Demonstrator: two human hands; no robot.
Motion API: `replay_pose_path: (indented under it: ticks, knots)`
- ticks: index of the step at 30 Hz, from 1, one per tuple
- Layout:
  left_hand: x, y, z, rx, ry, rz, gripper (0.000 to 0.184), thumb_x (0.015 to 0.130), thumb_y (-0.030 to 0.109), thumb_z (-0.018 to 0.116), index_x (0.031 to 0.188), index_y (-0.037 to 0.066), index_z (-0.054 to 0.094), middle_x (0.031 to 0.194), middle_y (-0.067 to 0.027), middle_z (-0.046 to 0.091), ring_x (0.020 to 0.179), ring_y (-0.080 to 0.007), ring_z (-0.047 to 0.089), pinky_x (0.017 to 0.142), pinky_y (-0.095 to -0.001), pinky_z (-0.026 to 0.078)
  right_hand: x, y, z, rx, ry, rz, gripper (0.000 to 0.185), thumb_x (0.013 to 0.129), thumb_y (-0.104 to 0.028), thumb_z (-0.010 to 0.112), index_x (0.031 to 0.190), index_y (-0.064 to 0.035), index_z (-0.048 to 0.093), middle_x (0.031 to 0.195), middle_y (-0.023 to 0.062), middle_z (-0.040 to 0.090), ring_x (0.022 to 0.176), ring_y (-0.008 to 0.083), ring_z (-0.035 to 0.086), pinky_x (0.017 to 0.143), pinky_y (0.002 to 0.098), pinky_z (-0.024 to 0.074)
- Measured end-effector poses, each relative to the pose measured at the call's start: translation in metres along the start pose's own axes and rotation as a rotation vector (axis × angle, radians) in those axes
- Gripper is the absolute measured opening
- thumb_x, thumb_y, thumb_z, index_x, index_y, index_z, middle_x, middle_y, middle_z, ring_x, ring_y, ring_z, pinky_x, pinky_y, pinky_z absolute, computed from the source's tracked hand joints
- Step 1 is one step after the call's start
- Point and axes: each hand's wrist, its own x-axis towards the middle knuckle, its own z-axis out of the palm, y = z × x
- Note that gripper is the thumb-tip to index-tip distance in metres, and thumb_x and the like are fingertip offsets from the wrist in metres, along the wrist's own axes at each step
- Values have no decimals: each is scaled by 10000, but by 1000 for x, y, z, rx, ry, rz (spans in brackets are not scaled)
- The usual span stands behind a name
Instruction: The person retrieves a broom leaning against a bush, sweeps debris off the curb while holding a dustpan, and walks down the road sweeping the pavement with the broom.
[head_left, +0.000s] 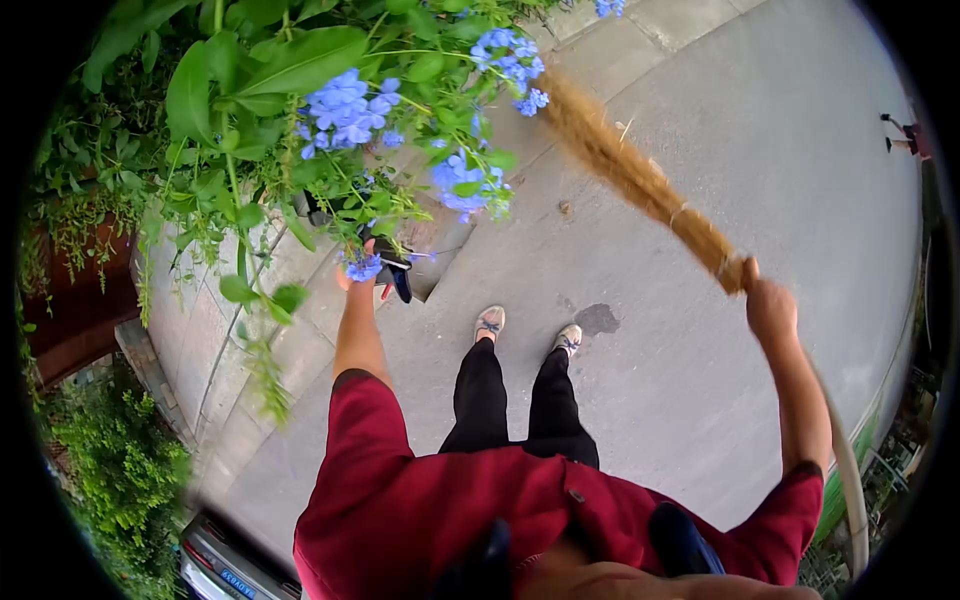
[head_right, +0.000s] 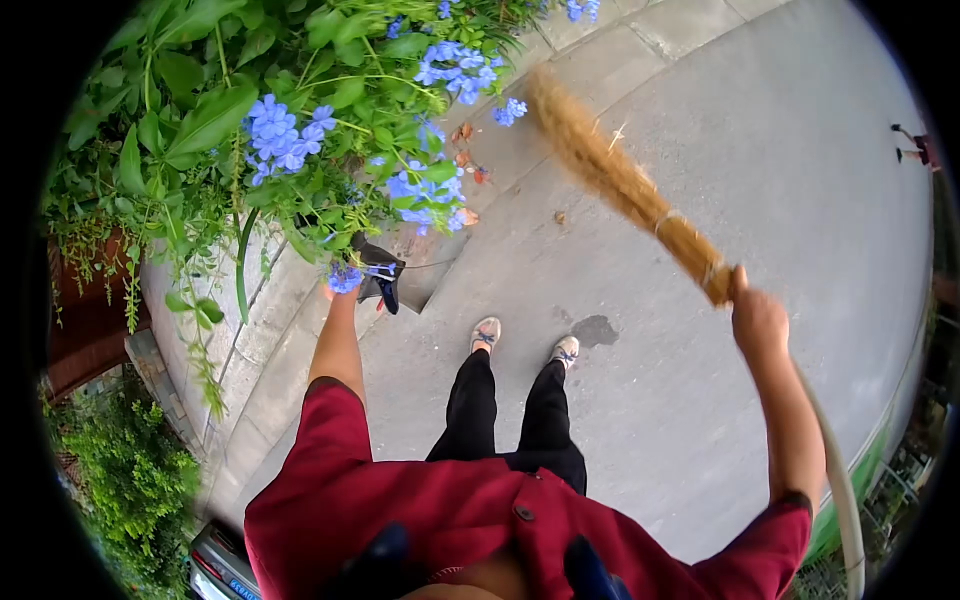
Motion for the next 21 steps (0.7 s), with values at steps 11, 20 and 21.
replay_pose_path:
  ticks: [11, 20, 21]
  knots:
    - [-23, 49, -58, -138, 99, 205, 561, 829, 510, 533, 1200, 91, 509, 1150, -227, 554, 1044, -405, 528, 864, -483, 427, -202, -9, -27, -45, -290, -125, 621, 778, 21, 519, 1334, -179, 326, 708, 84, 609, 614, 246, 623, 554, 346, 498]
    - [-86, 41, -137, 42, -350, 112, 483, 848, 484, 524, 1163, 120, 566, 1026, -163, 635, 955, -358, 595, 798, -454, 478, -353, 54, 28, 391, -256, 332, 562, 804, 21, 498, 1312, -181, 368, 708, 202, 601, 645, 402, 583, 557, 508, 432]
    - [-93, 45, -139, 10, -322, 141, 485, 846, 484, 528, 1163, 120, 564, 1033, -163, 632, 959, -355, 595, 795, -454, 478, -357, 52, 43, 423, -255, 383, 553, 809, 19, 488, 1311, -179, 366, 725, 212, 607, 658, 412, 583, 561, 517, 425]
